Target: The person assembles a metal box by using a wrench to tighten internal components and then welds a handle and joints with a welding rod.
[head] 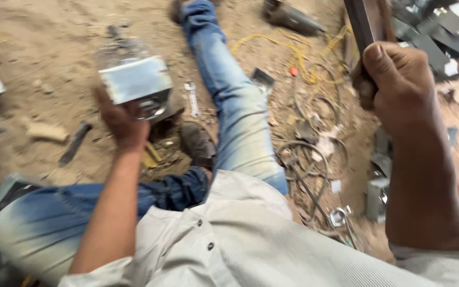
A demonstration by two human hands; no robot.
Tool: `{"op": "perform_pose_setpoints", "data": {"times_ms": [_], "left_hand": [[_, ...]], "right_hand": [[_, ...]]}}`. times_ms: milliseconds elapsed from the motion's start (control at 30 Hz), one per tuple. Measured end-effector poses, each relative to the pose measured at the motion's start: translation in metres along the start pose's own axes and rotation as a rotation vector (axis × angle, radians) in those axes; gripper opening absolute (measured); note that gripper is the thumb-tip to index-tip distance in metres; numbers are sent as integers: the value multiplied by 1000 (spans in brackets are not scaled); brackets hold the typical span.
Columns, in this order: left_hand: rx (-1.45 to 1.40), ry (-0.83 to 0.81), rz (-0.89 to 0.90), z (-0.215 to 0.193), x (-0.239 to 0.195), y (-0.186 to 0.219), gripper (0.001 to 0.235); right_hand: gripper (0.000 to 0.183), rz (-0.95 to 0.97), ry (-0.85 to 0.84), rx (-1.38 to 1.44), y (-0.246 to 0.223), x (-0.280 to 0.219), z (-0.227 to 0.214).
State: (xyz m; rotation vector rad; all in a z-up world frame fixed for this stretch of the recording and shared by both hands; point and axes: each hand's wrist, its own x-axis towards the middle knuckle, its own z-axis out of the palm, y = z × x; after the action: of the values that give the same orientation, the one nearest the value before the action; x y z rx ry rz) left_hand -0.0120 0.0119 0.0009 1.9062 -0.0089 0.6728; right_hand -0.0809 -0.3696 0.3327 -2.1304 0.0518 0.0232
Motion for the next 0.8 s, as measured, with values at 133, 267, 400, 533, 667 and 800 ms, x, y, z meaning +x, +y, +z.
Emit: {"op": "perform_pose_setpoints", "data": {"times_ms": [133,267,400,533,667,800], "left_hand": [[-15,-37,17,-3,-2,5,74],[83,-28,27,-5,3,17,60],[79,-20,32,-7,0,22,62],[154,-14,-33,-7,0,14,56],[339,-61,94,-18,-4,10,51],[268,-8,-71,-15,-6,28,106]], "right_hand": [[39,103,58,-138,50,-7,-62],[39,694,22,-537,123,-5,-91],[48,789,-186,-569,258,6,-79],[68,813,-246,-634,408,3,-31],[66,678,-183,-642,505,-27,20],[67,577,-240,-762,527,-40,37]]}}
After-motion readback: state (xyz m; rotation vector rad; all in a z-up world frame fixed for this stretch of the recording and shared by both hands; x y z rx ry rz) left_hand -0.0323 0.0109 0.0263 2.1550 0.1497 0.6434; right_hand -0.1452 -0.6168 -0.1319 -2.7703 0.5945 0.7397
